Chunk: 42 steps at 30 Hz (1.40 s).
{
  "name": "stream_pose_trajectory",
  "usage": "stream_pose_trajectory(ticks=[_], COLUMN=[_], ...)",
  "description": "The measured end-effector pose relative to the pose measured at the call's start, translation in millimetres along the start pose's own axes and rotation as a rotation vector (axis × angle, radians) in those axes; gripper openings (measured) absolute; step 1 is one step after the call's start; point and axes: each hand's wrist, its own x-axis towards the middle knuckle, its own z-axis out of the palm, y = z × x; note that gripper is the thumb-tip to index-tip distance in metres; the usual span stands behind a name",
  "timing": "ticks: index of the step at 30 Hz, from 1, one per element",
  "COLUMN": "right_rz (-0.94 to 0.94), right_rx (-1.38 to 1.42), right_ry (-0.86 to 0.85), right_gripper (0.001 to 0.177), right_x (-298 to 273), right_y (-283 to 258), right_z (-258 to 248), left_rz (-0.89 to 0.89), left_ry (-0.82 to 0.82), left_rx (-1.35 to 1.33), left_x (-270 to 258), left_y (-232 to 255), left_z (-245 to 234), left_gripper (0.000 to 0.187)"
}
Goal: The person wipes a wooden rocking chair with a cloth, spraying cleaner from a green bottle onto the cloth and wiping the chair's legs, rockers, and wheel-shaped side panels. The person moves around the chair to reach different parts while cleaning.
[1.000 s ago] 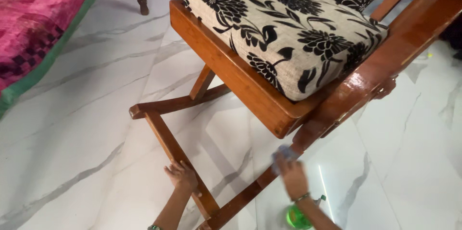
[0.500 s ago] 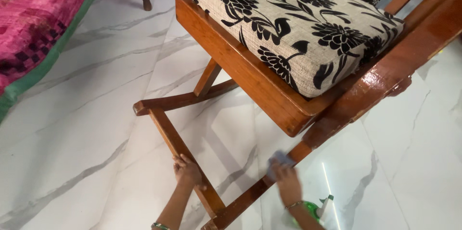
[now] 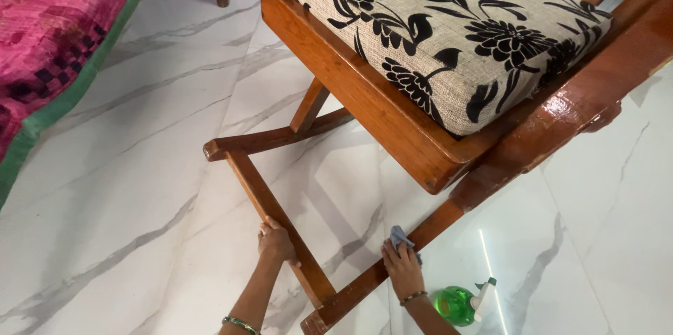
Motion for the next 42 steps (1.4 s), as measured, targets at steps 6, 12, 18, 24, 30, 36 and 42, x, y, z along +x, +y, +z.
stream_pose_trajectory(ticks=[6, 12, 18, 24, 30, 36, 42], right_rz=[0.630, 0.113, 0.323, 0.508, 0.221, 0.147, 0.603], right_rx=[0.572, 0.687, 0.757, 0.673, 0.754, 0.590, 0.613], right_ry=[-0.166, 0.228, -0.013, -0.028, 0.144, 0.068, -0.103], right_gripper=[0.084, 0.073, 0.094, 0.085, 0.071, 0.073, 0.081], right_x=[-23, -54, -53, -24, -52, -41, -20], right_y=[-42, -129, -88, -33, -118, -107, -29], right_z=[8, 2, 7, 8, 5, 1, 1], left_rz=[0.077, 0.094, 0.077, 0.065, 0.057, 0.058, 0.047], left_ry=[0.046, 0.099, 0.130, 0.160, 0.154, 0.130, 0.161], left_rx=[0.115, 0.050, -0.087, -0.070, -0.004, 0.008, 0.033], left_x=[11, 10, 1, -3, 2, -2, 3], left_y=[-5, -12, -17, -16, -13, -12, -11], left_z=[-2, -1, -3, -6, -2, -6, -5], left_gripper=[0.164, 0.159, 0.158, 0.156, 0.156, 0.156, 0.155])
